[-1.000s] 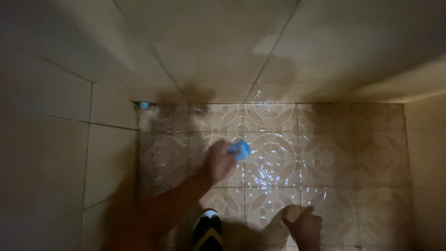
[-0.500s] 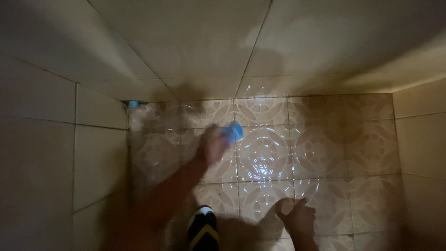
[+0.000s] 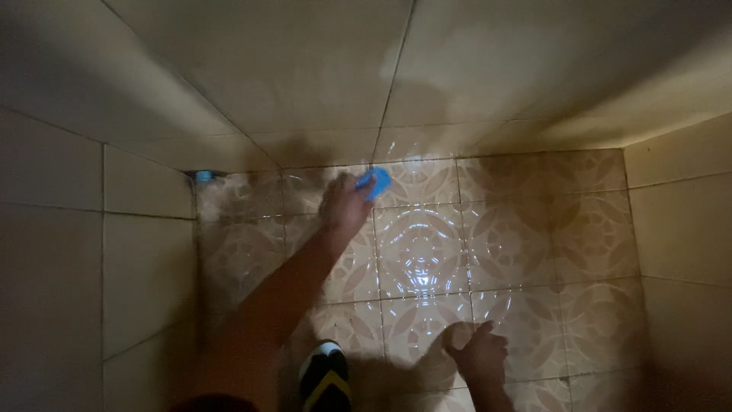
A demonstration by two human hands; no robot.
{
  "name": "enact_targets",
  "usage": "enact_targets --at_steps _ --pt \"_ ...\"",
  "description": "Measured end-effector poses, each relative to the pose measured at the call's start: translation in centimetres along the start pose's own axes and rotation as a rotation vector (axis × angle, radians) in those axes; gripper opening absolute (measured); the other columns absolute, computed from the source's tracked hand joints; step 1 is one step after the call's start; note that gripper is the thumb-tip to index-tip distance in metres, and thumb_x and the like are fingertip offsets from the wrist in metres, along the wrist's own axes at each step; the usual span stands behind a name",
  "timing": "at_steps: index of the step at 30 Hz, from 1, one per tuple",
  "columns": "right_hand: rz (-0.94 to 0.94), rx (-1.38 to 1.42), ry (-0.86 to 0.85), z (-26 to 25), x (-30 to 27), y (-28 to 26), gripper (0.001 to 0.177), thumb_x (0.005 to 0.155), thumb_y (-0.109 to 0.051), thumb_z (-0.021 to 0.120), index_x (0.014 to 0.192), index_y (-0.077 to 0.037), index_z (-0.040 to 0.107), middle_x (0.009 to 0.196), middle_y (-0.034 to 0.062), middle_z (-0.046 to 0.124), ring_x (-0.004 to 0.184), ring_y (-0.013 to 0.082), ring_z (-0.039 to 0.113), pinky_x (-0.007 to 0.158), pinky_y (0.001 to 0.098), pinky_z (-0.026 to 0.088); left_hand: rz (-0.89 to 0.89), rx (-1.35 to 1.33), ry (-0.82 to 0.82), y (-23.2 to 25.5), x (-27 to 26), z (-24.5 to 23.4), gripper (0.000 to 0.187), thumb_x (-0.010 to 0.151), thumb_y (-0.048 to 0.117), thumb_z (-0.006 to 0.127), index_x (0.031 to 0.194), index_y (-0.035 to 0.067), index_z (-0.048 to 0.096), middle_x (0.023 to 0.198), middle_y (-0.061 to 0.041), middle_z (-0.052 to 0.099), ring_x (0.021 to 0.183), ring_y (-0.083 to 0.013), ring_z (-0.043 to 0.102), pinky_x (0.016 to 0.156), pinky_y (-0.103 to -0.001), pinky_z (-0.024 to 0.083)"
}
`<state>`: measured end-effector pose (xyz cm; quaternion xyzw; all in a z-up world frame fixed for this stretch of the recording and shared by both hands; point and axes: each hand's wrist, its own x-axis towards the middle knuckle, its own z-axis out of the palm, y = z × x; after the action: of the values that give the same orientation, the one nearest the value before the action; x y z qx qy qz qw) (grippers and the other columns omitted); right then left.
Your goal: Scrubbing a tiled bathroom floor with a hand brush and water.
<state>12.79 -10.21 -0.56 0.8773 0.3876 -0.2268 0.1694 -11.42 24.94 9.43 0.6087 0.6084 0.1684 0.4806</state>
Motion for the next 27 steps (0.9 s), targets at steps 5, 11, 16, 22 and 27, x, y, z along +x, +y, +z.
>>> enact_targets --at_steps 5,11,16,22,27 --pt "0.075 0.081 -0.123 -3.3 -0.6 -1.3 0.138 0.07 -0.08 0.075 0.159 0.007 0.017 0.129 0.0411 0.052 0.116 0.0499 0.061 0.099 0.0538 0.054 -0.147 0.258 -0.253 6.8 -6.3 0.5 0.014 0.1 0.017 0.064 0.097 0.003 0.065 0.078 -0.01 0.068 0.059 -0.0202 0.065 0.048 -0.035 0.05" --pt "0.077 -0.02 -0.101 -0.4 0.8 -0.4 0.145 0.062 -0.079 0.087 0.159 0.003 0.018 0.128 0.0337 0.054 0.113 0.0417 0.064 0.095 0.0471 0.056 -0.034 0.096 -0.096 6.6 -1.4 -0.9 0.064 0.096 0.069 0.044 0.07 0.013 0.061 0.06 -0.001 0.052 0.05 -0.0168 0.05 0.048 -0.037 0.035" --pt "0.025 0.021 0.004 -0.5 0.0 -0.3 0.129 0.07 -0.084 0.065 0.154 0.008 0.029 0.118 0.0322 0.059 0.104 0.0463 0.066 0.088 0.0513 0.058 0.168 0.528 -0.047 3.3 0.2 1.8 0.036 0.096 0.046 0.058 0.117 0.018 0.059 0.1 -0.015 0.06 0.078 -0.0297 0.058 0.059 -0.043 0.047" --pt "0.036 0.039 0.017 1.5 0.1 0.5 0.137 0.062 -0.081 0.08 0.156 0.002 0.026 0.127 0.0349 0.054 0.113 0.0473 0.06 0.092 0.0547 0.054 0.043 0.284 -0.291 6.0 -2.9 0.7 0.06 0.099 0.063 0.04 0.108 0.011 0.069 0.087 -0.011 0.062 0.075 -0.0254 0.06 0.072 -0.043 0.049" --pt "0.014 -0.04 0.09 1.2 0.7 0.1 0.134 0.067 -0.091 0.063 0.153 0.007 0.031 0.119 0.0321 0.059 0.107 0.0454 0.062 0.096 0.0524 0.051 0.48 0.895 -0.266 4.6 3.0 3.7 0.058 0.1 0.029 0.058 0.156 0.029 0.042 0.156 -0.018 0.043 0.135 -0.0443 0.045 0.108 -0.054 0.043"
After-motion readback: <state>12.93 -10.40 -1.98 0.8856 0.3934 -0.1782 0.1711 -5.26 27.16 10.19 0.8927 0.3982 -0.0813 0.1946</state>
